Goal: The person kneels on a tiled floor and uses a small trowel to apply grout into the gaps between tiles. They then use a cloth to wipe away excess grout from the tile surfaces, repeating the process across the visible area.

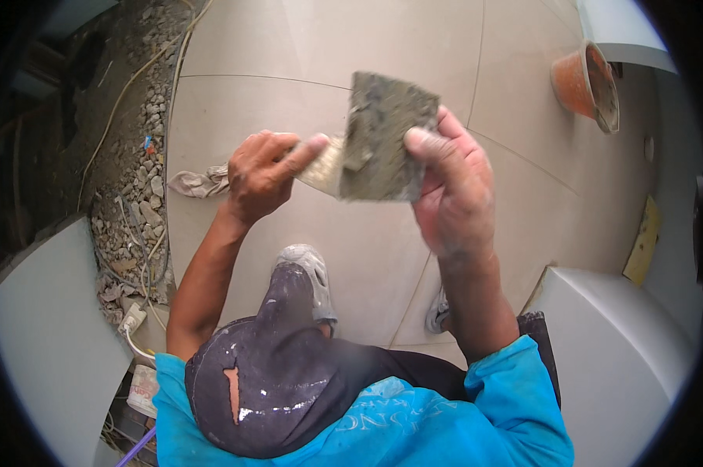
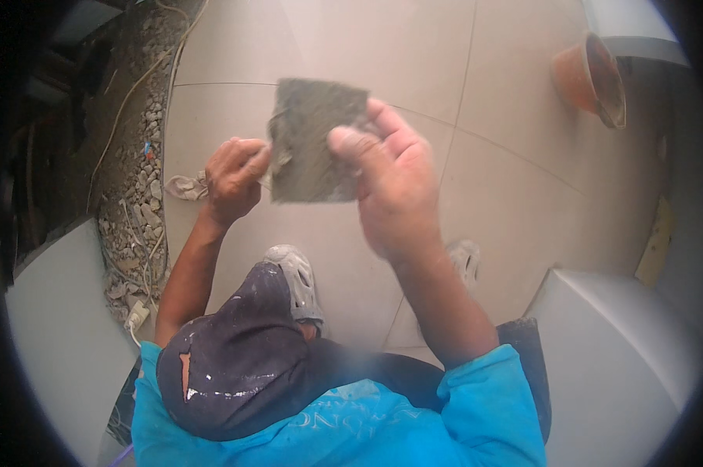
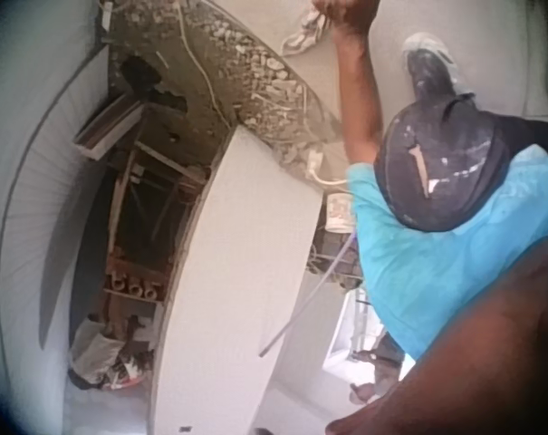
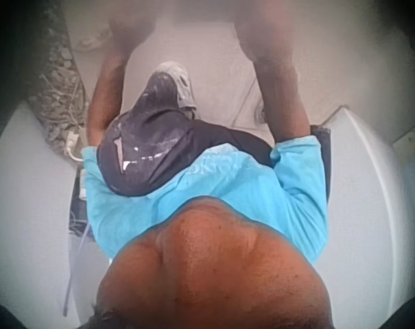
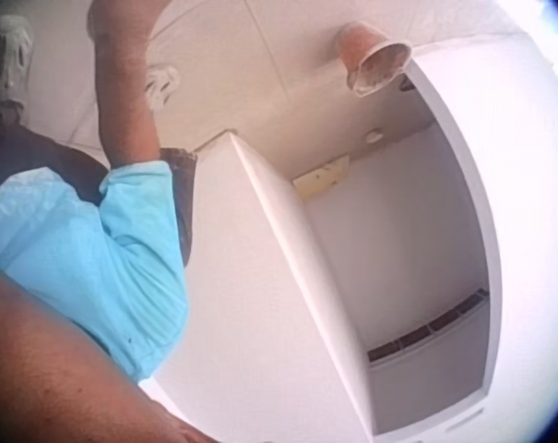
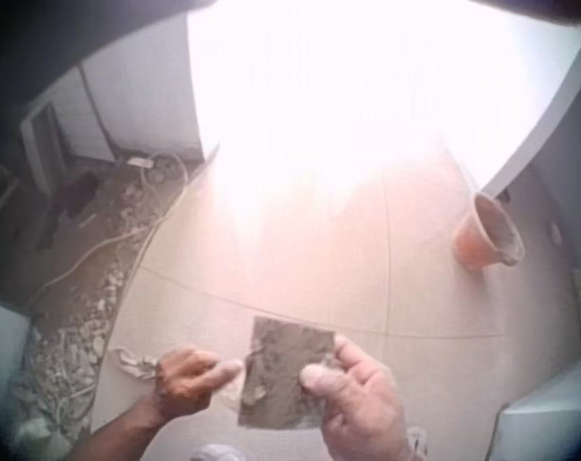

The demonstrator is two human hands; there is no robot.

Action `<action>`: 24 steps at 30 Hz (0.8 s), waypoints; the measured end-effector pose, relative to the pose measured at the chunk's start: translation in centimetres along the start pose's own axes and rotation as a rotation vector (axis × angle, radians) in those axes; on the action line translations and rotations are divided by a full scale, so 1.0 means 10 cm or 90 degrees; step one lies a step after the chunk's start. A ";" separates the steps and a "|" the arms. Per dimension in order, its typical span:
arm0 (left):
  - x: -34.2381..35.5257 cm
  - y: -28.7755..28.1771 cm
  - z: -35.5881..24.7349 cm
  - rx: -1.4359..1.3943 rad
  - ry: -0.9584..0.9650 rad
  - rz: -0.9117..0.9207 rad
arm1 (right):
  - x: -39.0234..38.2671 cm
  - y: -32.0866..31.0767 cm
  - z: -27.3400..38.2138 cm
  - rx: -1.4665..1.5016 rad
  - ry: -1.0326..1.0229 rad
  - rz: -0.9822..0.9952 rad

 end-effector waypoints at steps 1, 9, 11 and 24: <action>-0.05 -0.01 0.08 -0.051 -0.040 -0.036 | 0.04 -0.08 0.06 -0.001 -0.022 -0.016; -1.26 -0.09 1.14 -0.294 -0.709 -0.117 | 0.22 -1.29 0.42 -0.181 -0.050 -0.116; -1.44 -0.06 1.23 -0.316 -0.761 -0.099 | 0.32 -1.60 0.51 -0.314 -0.095 -0.175; -1.91 -0.11 1.53 -0.291 -0.845 -0.141 | 0.60 -2.31 0.35 -0.588 -0.147 -0.280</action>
Point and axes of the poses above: each hand's wrist, its own x-axis towards the middle knuckle, its own y-axis out of the palm, z = x × y, the point moved 10 cm from there along x, towards the middle knuckle, and after that the axes turned 1 degree about x, right-handed, at the moved point
